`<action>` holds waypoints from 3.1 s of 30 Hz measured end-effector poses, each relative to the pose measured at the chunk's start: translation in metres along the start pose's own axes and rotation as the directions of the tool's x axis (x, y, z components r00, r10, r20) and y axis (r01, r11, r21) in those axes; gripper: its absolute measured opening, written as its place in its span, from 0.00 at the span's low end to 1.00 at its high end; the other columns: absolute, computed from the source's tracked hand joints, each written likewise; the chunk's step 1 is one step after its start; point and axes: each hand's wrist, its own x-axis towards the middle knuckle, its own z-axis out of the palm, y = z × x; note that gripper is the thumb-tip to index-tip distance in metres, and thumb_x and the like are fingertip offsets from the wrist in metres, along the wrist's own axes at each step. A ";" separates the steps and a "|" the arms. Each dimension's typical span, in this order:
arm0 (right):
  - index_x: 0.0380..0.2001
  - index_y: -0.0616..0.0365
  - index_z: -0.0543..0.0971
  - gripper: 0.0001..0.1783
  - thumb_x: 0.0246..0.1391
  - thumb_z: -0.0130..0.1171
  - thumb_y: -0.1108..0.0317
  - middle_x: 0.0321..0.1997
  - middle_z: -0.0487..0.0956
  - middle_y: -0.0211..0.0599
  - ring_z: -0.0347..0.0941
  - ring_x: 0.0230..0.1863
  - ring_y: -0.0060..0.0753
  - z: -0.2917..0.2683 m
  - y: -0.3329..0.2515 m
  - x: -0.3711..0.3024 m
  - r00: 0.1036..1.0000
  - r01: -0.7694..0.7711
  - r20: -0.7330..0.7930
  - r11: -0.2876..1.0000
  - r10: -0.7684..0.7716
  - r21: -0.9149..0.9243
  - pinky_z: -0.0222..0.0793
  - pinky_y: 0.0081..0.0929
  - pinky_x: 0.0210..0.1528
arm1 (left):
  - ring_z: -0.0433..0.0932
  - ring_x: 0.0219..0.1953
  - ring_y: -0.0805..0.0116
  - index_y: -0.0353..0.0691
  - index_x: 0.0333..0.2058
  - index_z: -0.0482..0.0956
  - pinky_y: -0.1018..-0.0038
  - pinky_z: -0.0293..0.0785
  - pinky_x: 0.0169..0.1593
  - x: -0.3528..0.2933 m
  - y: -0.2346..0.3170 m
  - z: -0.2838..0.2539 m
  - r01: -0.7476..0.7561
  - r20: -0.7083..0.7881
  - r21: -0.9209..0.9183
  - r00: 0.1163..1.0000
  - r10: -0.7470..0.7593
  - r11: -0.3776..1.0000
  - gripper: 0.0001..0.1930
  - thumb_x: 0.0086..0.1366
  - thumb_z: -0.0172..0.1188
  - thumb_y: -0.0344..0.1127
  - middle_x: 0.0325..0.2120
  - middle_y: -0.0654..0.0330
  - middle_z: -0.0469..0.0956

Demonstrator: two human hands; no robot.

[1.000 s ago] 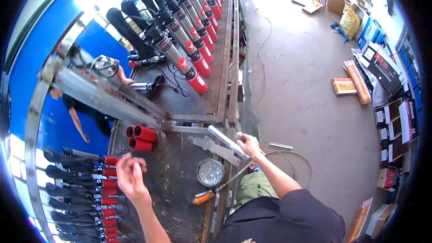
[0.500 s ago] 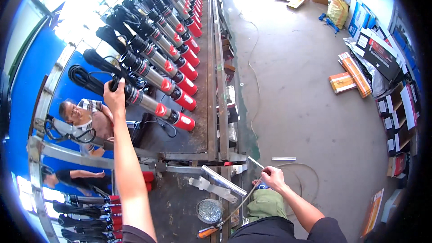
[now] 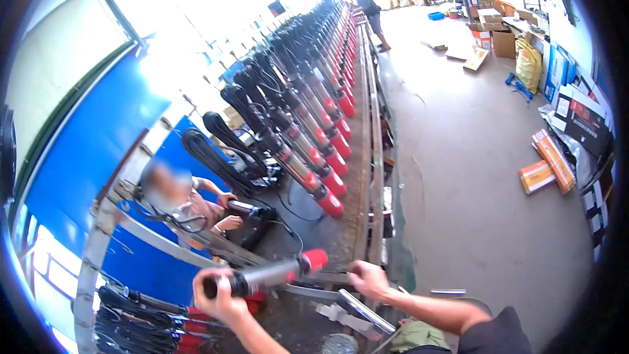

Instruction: The person assembles water pumps by using a pneumatic screwdriver to secure components, attaching cables, and fitting red caps onto the pump bodies at a workshop bench.

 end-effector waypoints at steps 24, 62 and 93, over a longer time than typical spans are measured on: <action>0.43 0.68 0.78 0.28 0.34 0.69 0.69 0.30 0.78 0.32 0.69 0.33 0.18 0.091 -0.359 0.064 0.629 0.720 0.252 0.673 -0.736 0.169 0.71 0.23 0.40 | 0.80 0.34 0.44 0.29 0.37 0.69 0.49 0.77 0.42 -0.100 0.287 -0.385 0.470 0.796 -0.005 0.536 -0.281 0.883 0.14 0.70 0.52 0.39 0.32 0.46 0.77; 0.31 0.66 0.77 0.26 0.66 0.46 0.50 0.31 0.80 0.56 0.79 0.39 0.60 0.486 0.028 -0.359 0.255 0.469 0.967 0.872 0.019 -0.141 0.72 0.48 0.42 | 0.82 0.24 0.57 0.36 0.29 0.78 0.62 0.82 0.32 -0.299 0.327 -0.523 -0.049 -0.034 0.047 0.998 0.051 0.998 0.11 0.50 0.71 0.32 0.23 0.54 0.80; 0.43 0.57 0.75 0.31 0.51 0.65 0.41 0.35 0.82 0.43 0.81 0.34 0.43 0.331 0.061 -0.434 -0.237 -0.960 0.704 -0.051 0.670 -0.274 0.78 0.46 0.48 | 0.83 0.26 0.53 0.31 0.34 0.76 0.65 0.78 0.28 -0.306 0.324 -0.414 -0.132 0.206 0.208 0.975 0.088 0.969 0.19 0.50 0.73 0.37 0.25 0.48 0.80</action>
